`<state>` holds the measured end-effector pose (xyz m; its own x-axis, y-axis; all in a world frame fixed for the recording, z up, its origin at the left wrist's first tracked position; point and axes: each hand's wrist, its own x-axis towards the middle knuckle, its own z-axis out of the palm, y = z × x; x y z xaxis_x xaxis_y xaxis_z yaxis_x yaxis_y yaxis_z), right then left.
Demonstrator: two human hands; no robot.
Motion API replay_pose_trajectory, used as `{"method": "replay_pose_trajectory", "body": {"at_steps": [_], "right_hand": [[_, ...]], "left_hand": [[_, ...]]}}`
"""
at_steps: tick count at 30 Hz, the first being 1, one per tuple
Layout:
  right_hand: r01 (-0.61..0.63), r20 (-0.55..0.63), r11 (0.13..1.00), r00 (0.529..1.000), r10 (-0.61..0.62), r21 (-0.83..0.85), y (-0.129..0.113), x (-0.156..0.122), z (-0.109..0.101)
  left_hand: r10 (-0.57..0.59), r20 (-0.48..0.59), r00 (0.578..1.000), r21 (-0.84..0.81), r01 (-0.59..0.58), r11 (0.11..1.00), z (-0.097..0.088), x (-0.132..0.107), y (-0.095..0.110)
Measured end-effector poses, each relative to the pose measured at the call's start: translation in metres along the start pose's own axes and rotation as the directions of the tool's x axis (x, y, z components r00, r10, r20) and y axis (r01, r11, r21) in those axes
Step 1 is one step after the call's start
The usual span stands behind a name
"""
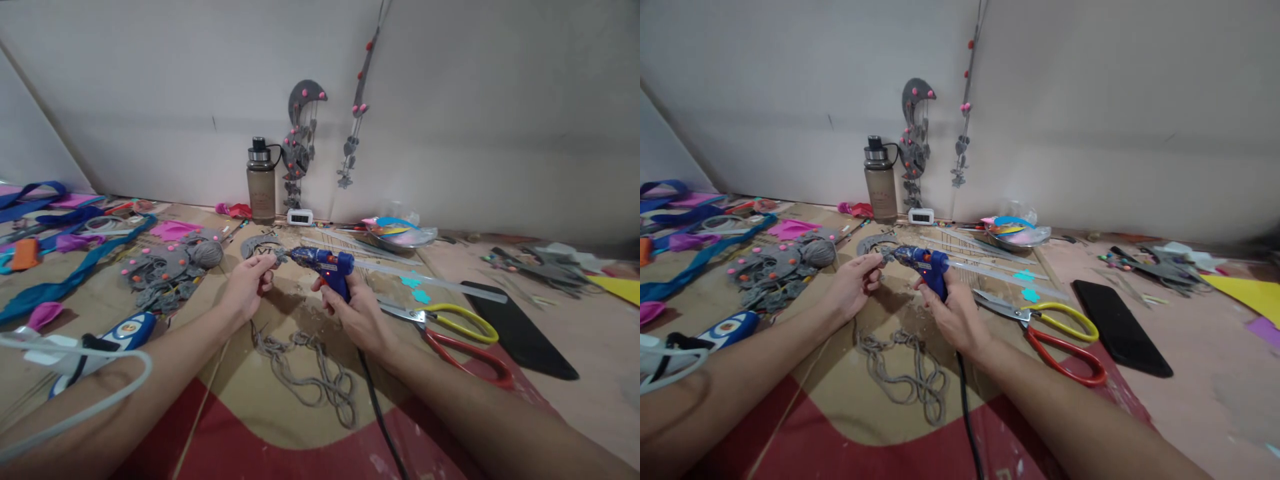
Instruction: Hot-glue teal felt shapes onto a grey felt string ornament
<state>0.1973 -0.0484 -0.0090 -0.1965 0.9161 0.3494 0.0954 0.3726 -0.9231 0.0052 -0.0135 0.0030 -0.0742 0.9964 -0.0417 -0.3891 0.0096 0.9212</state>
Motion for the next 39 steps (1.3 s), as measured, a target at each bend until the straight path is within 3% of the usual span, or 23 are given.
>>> {"method": "replay_pose_trajectory", "body": {"at_steps": [20,39], "right_hand": [[0.012,0.003,0.980,1.000,-0.011,-0.199,0.0043,-0.0019,-0.0045],[0.044,-0.013,0.981,0.999,-0.048,-0.187,0.0044,-0.0032,-0.0025]], "left_hand": [[-0.040,0.080,0.996,-0.083,0.046,0.995,-0.0023,0.0012,0.0021],[-0.024,0.070,0.997,-0.062,0.029,0.998,-0.0016,0.0000,0.0013]]}}
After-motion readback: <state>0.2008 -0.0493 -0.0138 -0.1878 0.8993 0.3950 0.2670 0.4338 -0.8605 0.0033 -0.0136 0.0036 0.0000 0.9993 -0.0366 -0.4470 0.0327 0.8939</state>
